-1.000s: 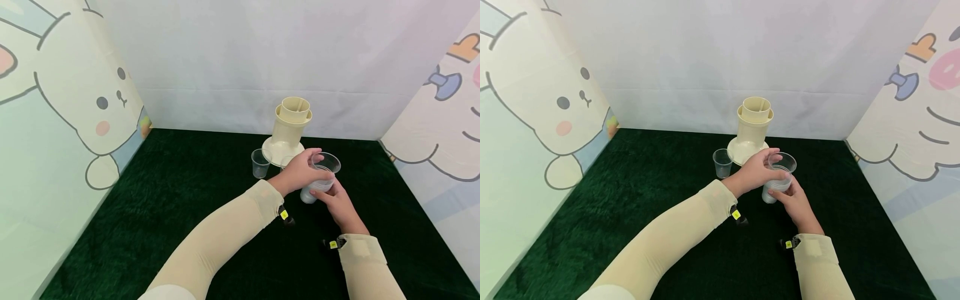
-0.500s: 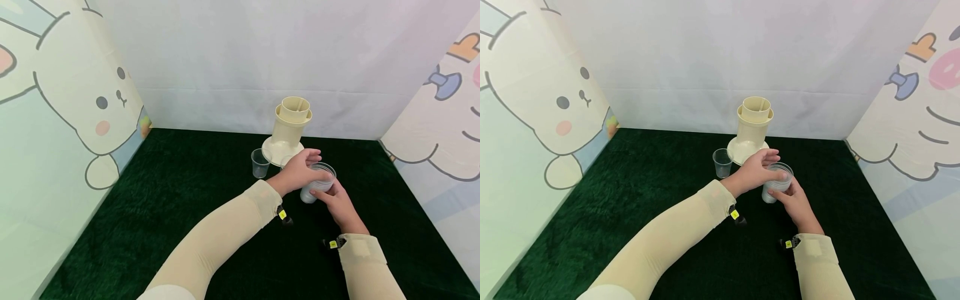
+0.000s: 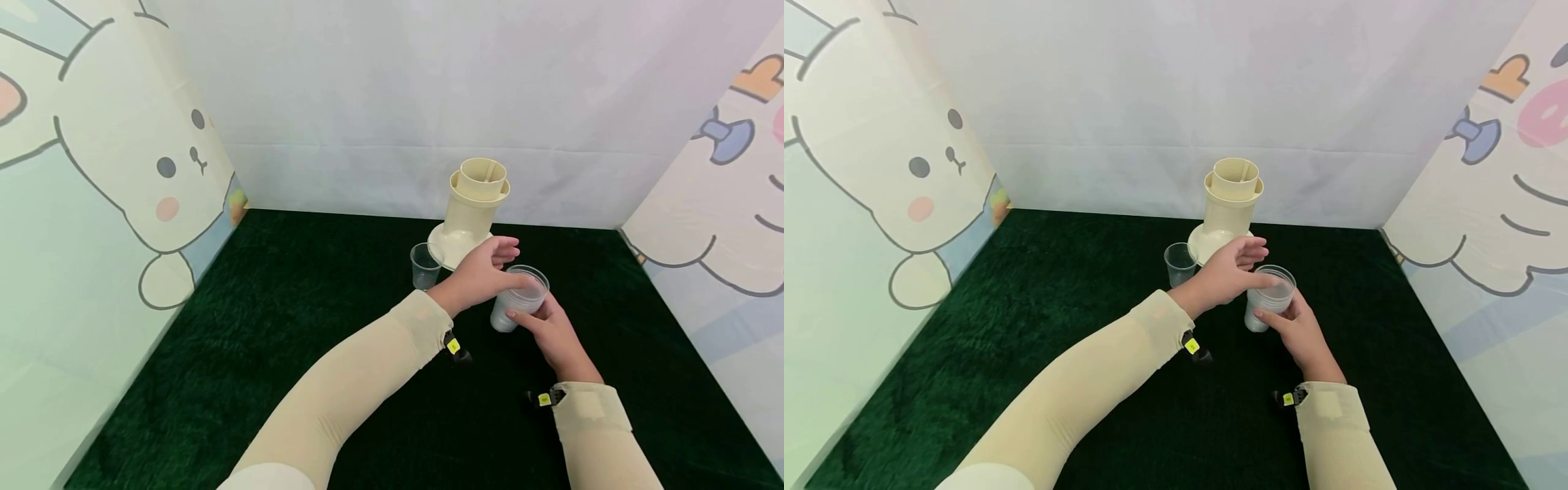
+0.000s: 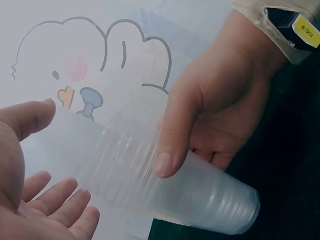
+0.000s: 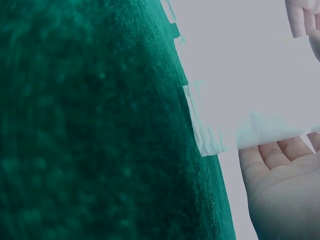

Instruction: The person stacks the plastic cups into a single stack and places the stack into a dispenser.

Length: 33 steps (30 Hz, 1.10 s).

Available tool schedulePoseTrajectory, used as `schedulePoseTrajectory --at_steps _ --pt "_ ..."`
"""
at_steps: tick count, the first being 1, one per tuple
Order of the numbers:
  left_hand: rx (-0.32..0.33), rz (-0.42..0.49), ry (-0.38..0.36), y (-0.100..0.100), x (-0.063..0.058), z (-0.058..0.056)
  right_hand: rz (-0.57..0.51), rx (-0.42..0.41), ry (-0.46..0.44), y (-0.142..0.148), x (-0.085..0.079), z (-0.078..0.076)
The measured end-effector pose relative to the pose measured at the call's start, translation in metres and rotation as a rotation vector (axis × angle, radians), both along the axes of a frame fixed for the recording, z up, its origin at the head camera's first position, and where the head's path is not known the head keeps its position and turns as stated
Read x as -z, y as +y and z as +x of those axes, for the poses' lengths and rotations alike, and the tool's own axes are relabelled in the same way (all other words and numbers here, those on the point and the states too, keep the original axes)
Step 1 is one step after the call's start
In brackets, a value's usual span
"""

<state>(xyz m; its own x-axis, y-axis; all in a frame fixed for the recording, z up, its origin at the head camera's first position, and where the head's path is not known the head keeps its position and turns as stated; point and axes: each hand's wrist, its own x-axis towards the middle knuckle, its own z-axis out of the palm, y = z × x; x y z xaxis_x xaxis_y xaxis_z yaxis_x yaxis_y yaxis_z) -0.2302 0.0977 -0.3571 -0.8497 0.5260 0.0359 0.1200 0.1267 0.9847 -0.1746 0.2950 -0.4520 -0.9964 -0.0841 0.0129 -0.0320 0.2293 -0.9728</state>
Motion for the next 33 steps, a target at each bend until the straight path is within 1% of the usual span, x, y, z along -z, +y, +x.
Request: schedulePoseTrajectory --at_steps 9,17,19,22,28,33 --pt "-0.013 0.032 0.023 -0.02 0.0 -0.006 -0.023 -0.009 -0.03 0.0 -0.002 -0.001" --pt "-0.016 0.073 0.012 -0.042 -0.002 -0.007 0.003 0.0 -0.025 0.0 -0.001 -0.002" --pt "-0.022 0.082 0.02 -0.048 -0.003 -0.007 0.013 0.0 -0.021 0.0 -0.001 -0.002" --pt "-0.036 0.086 0.052 -0.055 -0.003 -0.008 0.012 0.0 -0.022 0.0 -0.001 -0.003" --pt "-0.075 0.053 0.15 -0.071 -0.004 -0.01 -0.006 0.002 -0.035 0.0 0.0 -0.002" --pt "-0.105 0.067 0.185 -0.084 -0.004 -0.01 -0.008 0.007 -0.033 -0.001 0.0 -0.002"
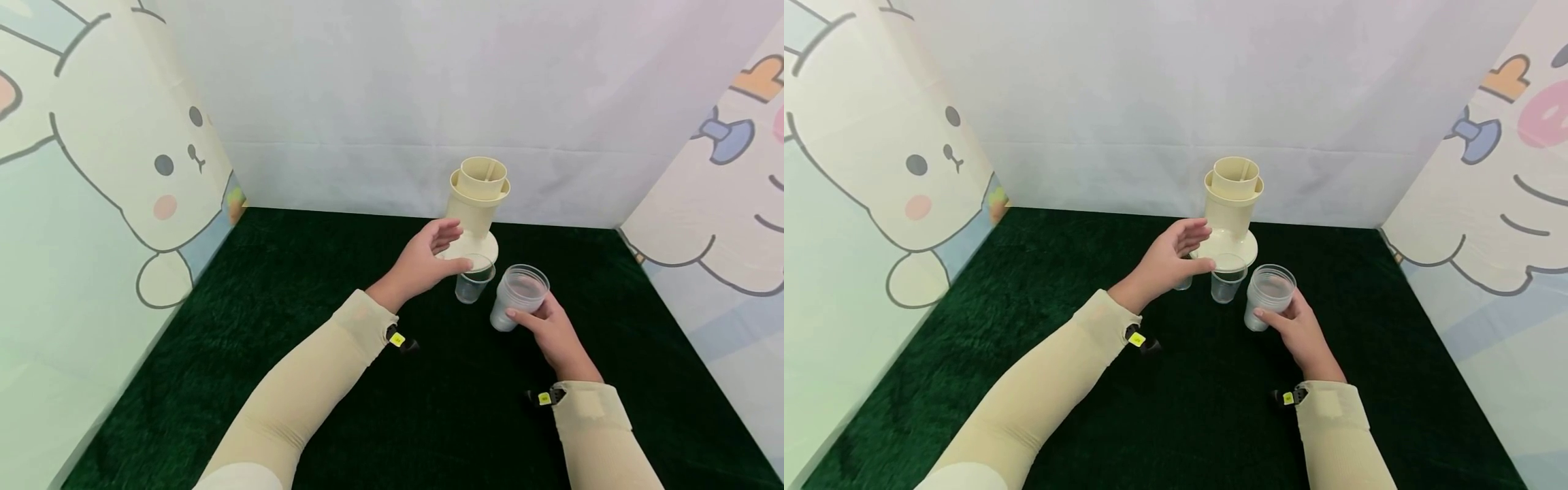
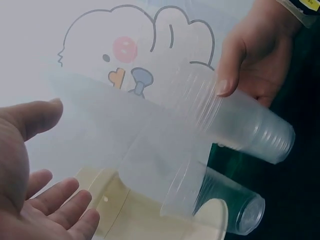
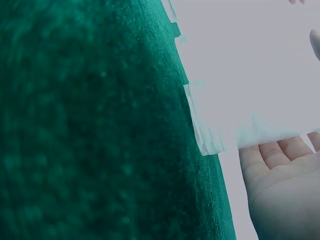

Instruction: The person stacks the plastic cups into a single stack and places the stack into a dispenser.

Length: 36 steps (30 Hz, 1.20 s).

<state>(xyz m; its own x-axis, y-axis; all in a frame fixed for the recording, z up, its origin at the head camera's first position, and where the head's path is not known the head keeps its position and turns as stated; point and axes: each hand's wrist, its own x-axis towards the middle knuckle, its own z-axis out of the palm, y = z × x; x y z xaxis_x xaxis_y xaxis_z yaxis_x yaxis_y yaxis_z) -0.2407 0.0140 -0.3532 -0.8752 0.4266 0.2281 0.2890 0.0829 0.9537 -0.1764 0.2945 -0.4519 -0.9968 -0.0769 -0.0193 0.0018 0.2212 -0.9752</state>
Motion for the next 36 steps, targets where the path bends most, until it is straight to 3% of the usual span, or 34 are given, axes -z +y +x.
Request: schedulePoseTrajectory --at_steps 9,18,25,36 --pt "-0.121 -0.125 0.079 -0.021 0.015 -0.001 -0.003 0.007 -0.025 0.0 -0.001 0.001" --pt "-0.26 -0.135 0.128 -0.032 0.041 -0.008 -0.004 0.011 -0.017 0.001 -0.003 0.003" --pt "-0.329 -0.15 0.075 -0.036 0.065 -0.011 -0.01 0.001 -0.018 -0.002 -0.001 0.001" --pt "-0.324 -0.124 -0.04 -0.029 0.096 -0.022 -0.016 0.014 -0.023 -0.002 -0.004 0.0"
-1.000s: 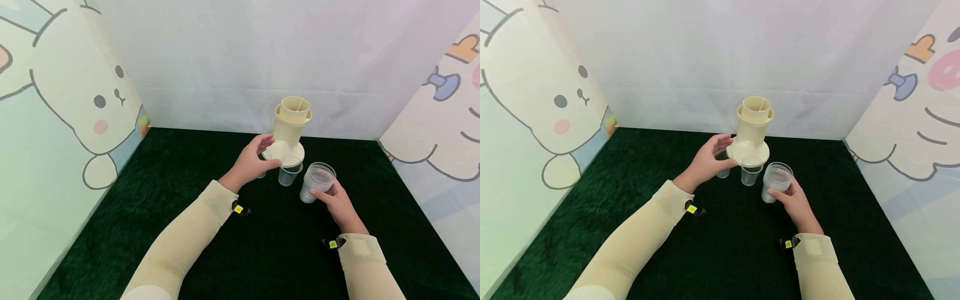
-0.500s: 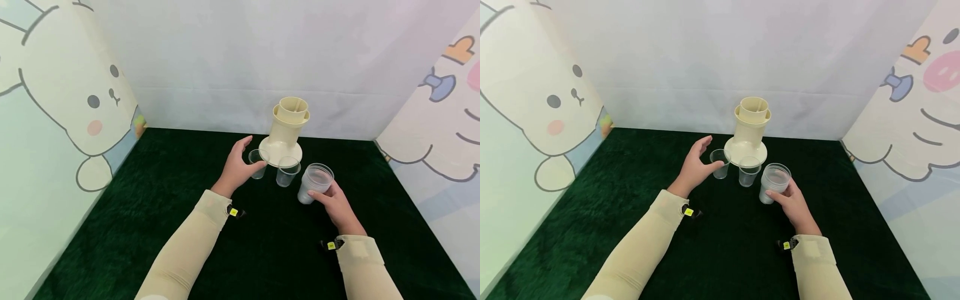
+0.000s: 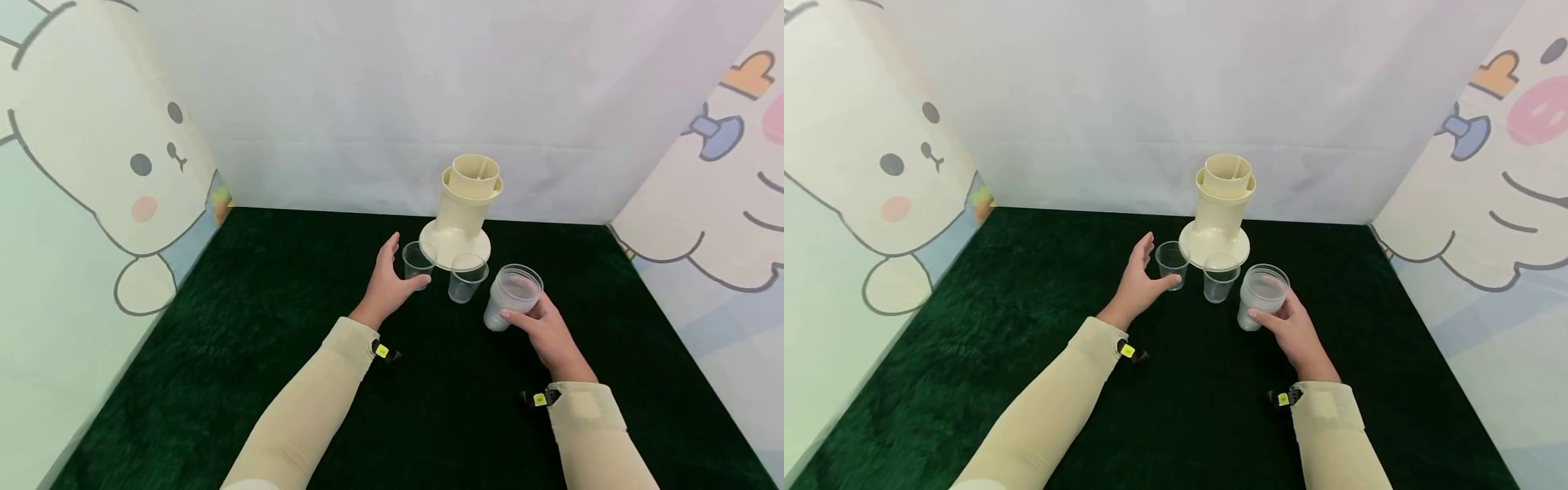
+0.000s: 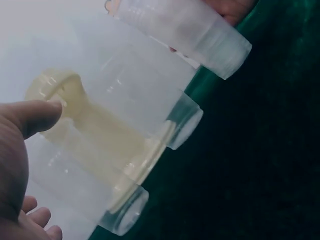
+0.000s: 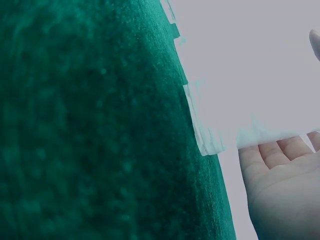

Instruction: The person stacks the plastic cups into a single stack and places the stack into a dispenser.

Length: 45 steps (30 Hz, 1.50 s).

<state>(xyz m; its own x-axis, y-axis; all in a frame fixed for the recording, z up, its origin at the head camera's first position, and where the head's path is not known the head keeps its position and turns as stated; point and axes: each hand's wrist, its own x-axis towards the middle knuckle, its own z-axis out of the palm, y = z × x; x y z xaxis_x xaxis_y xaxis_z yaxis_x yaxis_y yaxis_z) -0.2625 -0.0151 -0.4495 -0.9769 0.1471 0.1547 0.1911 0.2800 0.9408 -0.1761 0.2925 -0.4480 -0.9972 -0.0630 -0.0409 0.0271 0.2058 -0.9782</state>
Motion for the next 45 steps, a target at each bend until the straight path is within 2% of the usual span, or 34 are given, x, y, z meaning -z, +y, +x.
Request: schedulePoseTrajectory --at_steps 8,15,20,28,36,45 --pt "0.008 0.029 -0.056 -0.006 0.011 -0.012 -0.014 -0.036 0.017 -0.003 -0.001 -0.003" --pt "0.048 0.057 -0.071 -0.009 0.016 -0.013 -0.015 -0.038 0.011 -0.005 0.001 -0.005" --pt "0.044 0.072 -0.074 -0.007 0.015 -0.013 -0.028 -0.038 0.0 -0.005 0.001 -0.005" --pt "0.037 0.147 -0.146 0.0 0.014 -0.012 -0.027 -0.034 0.003 -0.002 -0.001 -0.003" --pt "0.035 0.125 -0.125 0.004 0.014 -0.012 -0.023 -0.029 -0.001 0.0 -0.002 0.0" --pt "0.047 0.16 -0.129 0.007 0.011 -0.009 -0.029 -0.025 -0.001 0.003 0.001 0.001"
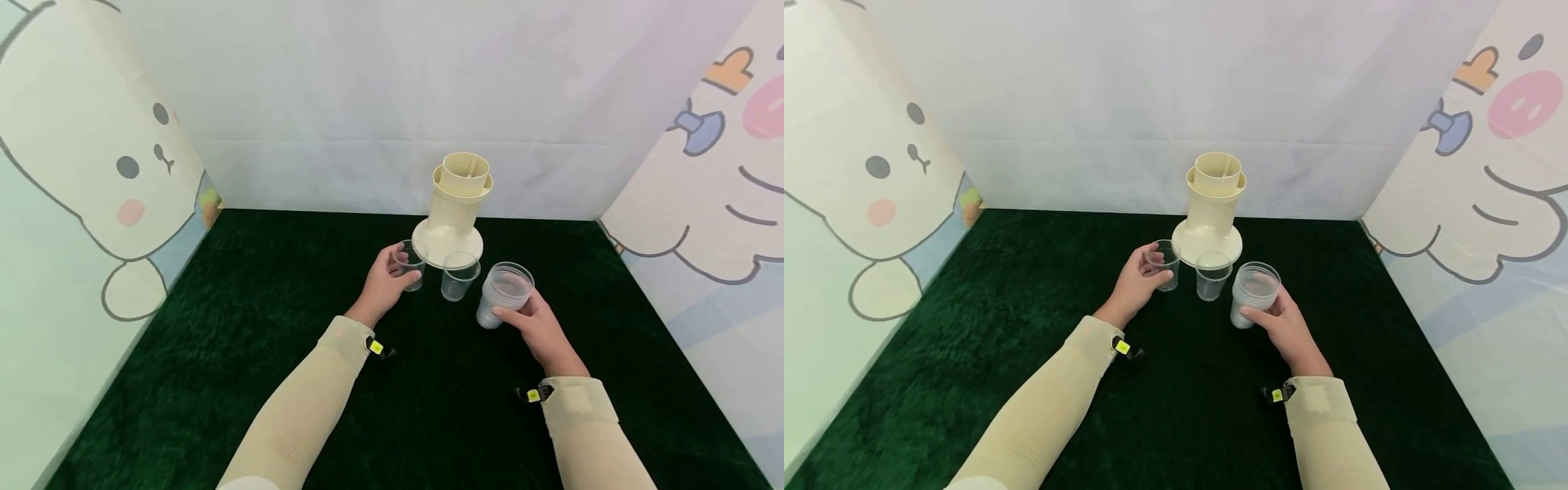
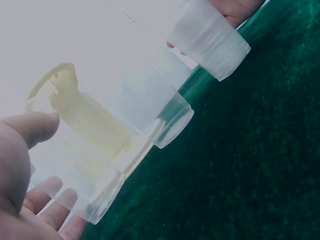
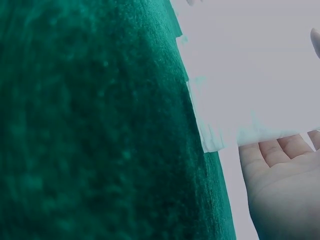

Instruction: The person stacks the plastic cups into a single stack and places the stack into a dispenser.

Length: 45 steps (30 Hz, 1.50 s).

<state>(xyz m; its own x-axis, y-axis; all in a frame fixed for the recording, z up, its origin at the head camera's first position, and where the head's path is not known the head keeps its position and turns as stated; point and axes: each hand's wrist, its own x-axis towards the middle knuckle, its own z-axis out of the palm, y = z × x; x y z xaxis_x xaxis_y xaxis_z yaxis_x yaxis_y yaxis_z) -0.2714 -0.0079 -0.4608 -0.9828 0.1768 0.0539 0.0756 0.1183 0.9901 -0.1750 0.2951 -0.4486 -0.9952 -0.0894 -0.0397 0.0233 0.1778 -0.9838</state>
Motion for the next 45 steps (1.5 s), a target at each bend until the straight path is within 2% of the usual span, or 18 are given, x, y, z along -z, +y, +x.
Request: schedulePoseTrajectory --at_steps 14,20,24,45 --pt "0.019 0.03 0.031 -0.002 -0.015 0.009 0.003 -0.002 -0.002 -0.001 -0.001 -0.002" --pt "0.043 0.05 0.037 -0.002 -0.02 0.007 0.003 -0.004 0.003 0.0 -0.001 -0.003" --pt "0.03 0.056 0.029 -0.003 -0.024 0.008 -0.002 -0.01 0.001 -0.002 -0.002 -0.004" --pt "0.084 0.095 0.1 0.003 -0.049 0.008 0.009 -0.001 0.0 -0.002 -0.001 -0.005"
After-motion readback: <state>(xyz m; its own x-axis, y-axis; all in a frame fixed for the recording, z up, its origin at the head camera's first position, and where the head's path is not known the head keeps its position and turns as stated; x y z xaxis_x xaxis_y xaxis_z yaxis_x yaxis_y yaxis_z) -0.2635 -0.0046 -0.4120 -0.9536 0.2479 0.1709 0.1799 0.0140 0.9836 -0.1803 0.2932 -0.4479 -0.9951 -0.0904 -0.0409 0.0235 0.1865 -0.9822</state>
